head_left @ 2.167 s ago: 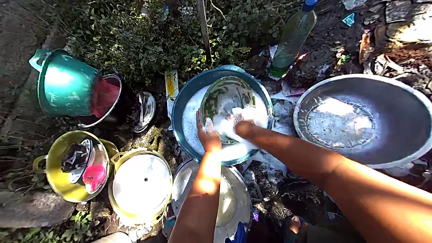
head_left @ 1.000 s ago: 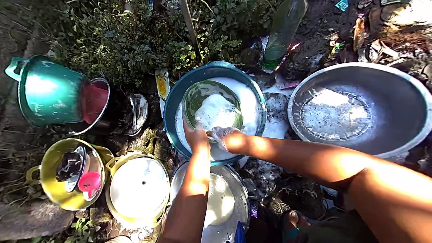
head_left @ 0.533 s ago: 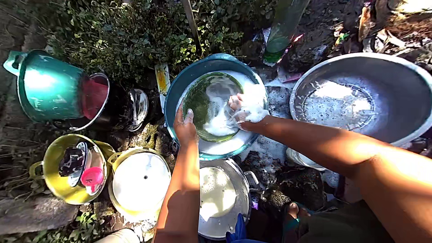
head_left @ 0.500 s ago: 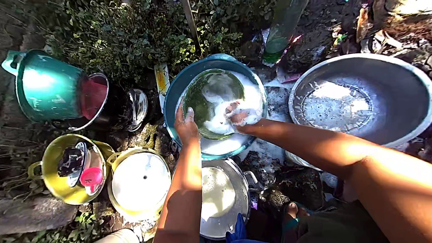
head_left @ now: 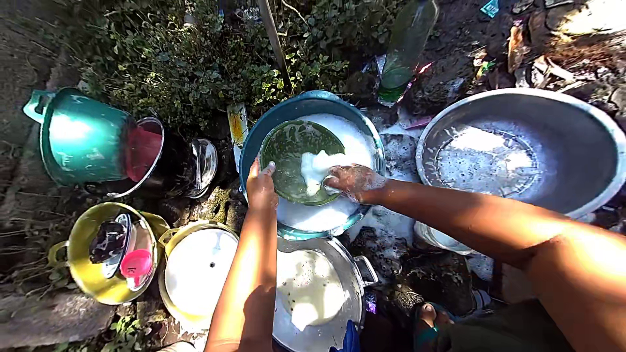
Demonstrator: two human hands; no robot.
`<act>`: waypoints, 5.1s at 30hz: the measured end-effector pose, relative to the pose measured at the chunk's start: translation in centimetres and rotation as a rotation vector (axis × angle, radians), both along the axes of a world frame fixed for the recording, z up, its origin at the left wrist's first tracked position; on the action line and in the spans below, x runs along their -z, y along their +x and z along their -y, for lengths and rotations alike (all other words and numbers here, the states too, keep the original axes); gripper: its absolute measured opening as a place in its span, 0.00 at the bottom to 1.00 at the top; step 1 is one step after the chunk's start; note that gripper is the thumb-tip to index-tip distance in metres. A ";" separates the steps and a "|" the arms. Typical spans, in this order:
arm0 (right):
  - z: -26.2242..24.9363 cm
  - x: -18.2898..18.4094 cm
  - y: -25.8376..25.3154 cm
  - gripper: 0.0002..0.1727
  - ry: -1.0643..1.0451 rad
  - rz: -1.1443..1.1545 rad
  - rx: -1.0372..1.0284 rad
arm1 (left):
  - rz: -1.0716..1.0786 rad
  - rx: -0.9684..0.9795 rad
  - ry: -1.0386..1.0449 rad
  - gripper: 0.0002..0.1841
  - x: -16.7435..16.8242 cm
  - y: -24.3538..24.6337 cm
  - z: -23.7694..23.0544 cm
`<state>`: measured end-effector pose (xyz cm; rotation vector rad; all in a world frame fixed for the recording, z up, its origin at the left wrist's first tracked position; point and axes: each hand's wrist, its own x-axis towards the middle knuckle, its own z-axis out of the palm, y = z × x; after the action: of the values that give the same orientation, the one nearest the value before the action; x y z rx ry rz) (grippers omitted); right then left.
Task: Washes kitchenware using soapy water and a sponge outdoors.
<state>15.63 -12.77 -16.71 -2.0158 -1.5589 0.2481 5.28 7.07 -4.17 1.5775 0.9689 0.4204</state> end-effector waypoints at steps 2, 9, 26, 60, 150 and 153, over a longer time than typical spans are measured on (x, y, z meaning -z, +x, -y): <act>-1.6 -1.9 -1.5 0.24 -0.082 -0.063 0.054 | 0.018 -0.032 0.085 0.32 1.5 -0.1 1.6; -2.4 -4.1 -4.8 0.30 -0.240 -0.324 -0.075 | -0.029 -0.039 0.024 0.25 1.1 -0.1 1.3; -1.4 0.4 -3.4 0.29 -0.125 -0.324 -0.145 | 0.123 0.010 0.275 0.26 1.7 -3.3 2.0; 2.3 -0.6 -3.1 0.05 -0.162 0.039 -0.182 | 0.247 0.055 0.025 0.31 2.0 -5.2 3.5; 6.2 0.1 -5.4 0.14 0.041 0.035 -0.199 | 0.148 0.295 0.396 0.32 0.4 -4.8 5.7; 6.7 0.0 -4.6 0.14 -0.032 0.198 -0.109 | 0.160 0.292 0.380 0.32 0.5 -4.6 5.7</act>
<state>11.05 -19.43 -16.75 -2.0334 -1.8001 0.1186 0.68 1.37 -4.65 1.9606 0.5433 0.5378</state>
